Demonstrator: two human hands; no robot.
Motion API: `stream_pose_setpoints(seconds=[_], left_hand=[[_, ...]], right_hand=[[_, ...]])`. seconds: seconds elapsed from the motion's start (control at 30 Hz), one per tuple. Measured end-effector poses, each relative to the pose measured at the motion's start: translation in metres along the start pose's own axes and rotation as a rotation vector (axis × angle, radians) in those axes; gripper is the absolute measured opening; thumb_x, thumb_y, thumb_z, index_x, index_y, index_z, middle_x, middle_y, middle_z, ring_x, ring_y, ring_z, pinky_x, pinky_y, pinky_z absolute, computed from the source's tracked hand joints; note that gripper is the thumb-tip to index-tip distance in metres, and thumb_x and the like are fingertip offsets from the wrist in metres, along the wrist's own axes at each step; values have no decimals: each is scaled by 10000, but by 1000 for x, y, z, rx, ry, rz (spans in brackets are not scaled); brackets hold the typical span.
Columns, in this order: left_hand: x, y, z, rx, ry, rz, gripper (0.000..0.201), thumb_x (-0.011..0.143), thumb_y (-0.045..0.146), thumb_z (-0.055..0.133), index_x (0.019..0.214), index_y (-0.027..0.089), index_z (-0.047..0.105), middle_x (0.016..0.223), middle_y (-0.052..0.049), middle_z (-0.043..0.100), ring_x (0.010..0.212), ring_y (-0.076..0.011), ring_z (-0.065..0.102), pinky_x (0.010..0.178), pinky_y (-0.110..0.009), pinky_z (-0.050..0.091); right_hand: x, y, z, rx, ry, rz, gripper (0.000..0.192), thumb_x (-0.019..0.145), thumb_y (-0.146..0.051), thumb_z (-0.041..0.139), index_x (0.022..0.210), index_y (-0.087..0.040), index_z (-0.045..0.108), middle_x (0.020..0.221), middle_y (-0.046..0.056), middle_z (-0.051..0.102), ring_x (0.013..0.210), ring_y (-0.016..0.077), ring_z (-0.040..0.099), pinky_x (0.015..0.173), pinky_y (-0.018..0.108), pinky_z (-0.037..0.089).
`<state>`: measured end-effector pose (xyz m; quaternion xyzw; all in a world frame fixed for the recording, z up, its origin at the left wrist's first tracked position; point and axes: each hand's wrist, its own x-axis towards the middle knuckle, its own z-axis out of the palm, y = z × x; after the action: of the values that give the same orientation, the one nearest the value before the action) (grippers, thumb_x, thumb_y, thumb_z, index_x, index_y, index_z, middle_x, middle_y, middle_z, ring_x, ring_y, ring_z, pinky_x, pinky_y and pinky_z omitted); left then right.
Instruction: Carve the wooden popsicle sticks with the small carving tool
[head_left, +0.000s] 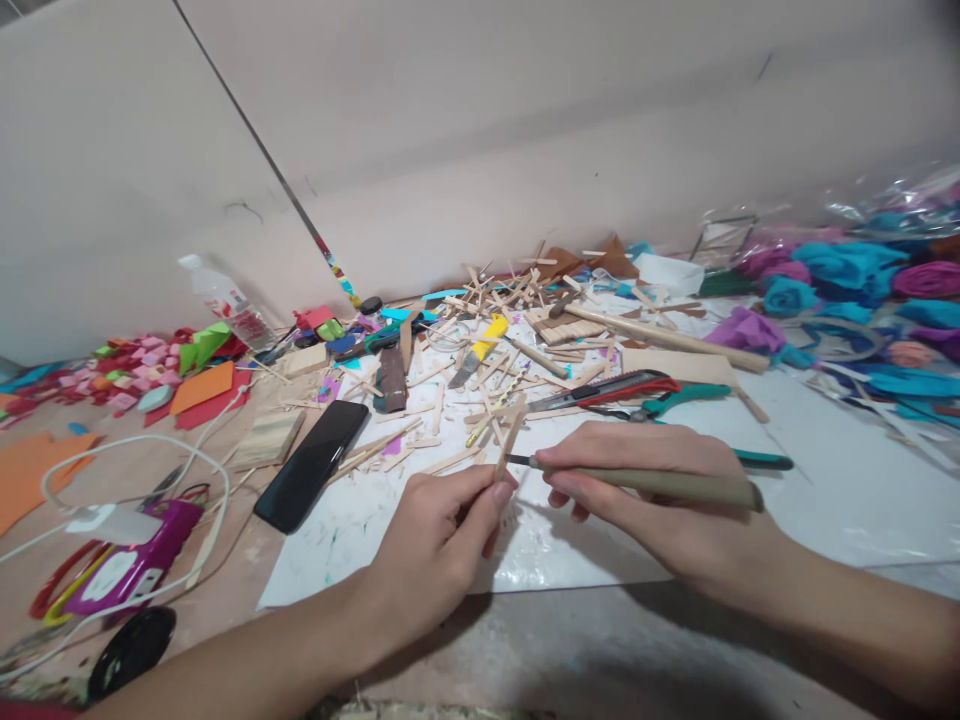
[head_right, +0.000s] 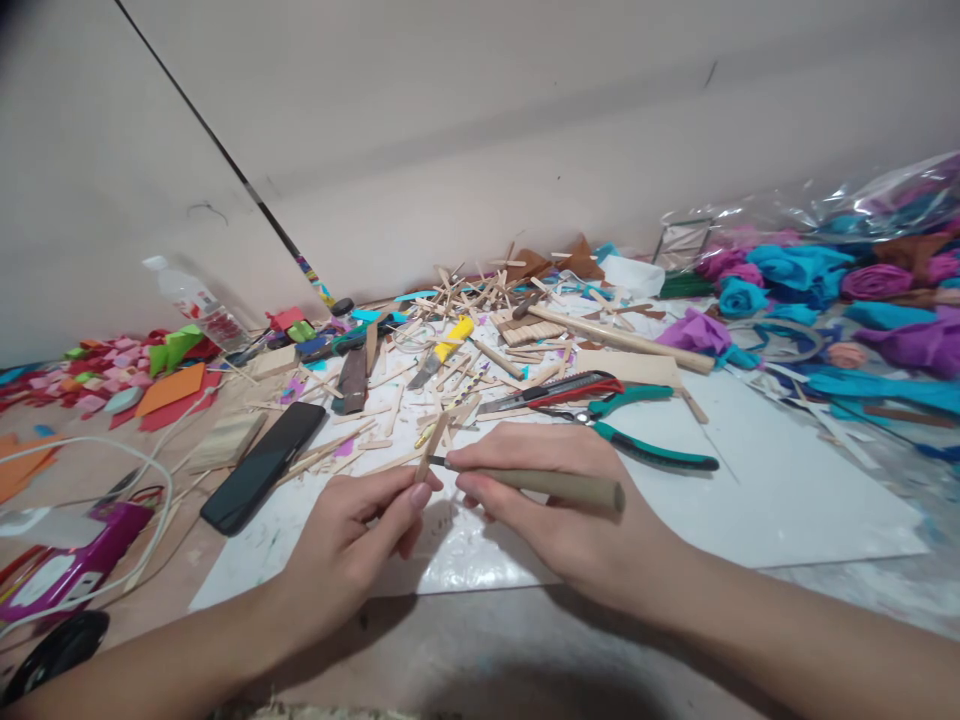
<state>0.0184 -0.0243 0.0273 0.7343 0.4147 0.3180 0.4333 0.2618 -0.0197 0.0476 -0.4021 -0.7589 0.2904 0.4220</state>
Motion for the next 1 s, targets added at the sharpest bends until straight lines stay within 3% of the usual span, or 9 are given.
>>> stream_pose_setpoints(seconds=[0.23, 0.33, 0.43, 0.6, 0.8, 1.0], left_hand=[[0, 2, 2, -105, 11, -42, 452, 1144, 444, 529, 795, 176, 636, 626, 40, 522, 581, -97, 457, 576, -247, 337], [2, 2, 3, -192, 3, -67, 424, 1135, 458, 553, 853, 166, 676, 609, 51, 514, 535, -81, 405, 538, -236, 309], [3, 1, 3, -267, -17, -93, 372, 1120, 461, 595, 941, 159, 719, 617, 54, 528, 539, -76, 412, 526, -222, 298], [2, -3, 3, -265, -25, -101, 349, 1122, 458, 598, 1027, 162, 756, 621, 54, 535, 565, -82, 445, 550, -213, 327], [1, -2, 1, -132, -49, -75, 410, 1134, 472, 550, 920, 163, 714, 636, 46, 537, 589, -99, 470, 586, -238, 355], [1, -2, 2, -47, -65, -52, 469, 1141, 456, 535, 774, 175, 614, 653, 36, 538, 630, -107, 477, 643, -253, 363]], right_hand=[[-6, 8, 1, -58, 41, -181, 156, 1021, -234, 772, 1117, -292, 880, 1036, 17, 884, 925, 194, 815, 873, 271, 636], [-7, 7, 2, -60, 56, -132, 130, 1001, -258, 795, 1085, -296, 887, 986, 12, 885, 859, 196, 820, 807, 272, 653], [-6, 4, 5, -81, 148, -73, 102, 971, -271, 797, 1007, -290, 890, 844, -1, 863, 723, 188, 797, 731, 282, 655], [-6, 2, 8, -112, 225, -58, 137, 958, -278, 751, 906, -279, 878, 642, -32, 788, 587, 158, 746, 600, 250, 596], [-6, 2, 6, -118, 130, -57, 159, 984, -264, 722, 915, -290, 863, 691, -42, 798, 595, 138, 726, 573, 235, 545], [0, -4, 2, -163, 106, -81, 257, 1009, -230, 681, 799, -264, 824, 626, -50, 757, 526, 116, 669, 527, 214, 512]])
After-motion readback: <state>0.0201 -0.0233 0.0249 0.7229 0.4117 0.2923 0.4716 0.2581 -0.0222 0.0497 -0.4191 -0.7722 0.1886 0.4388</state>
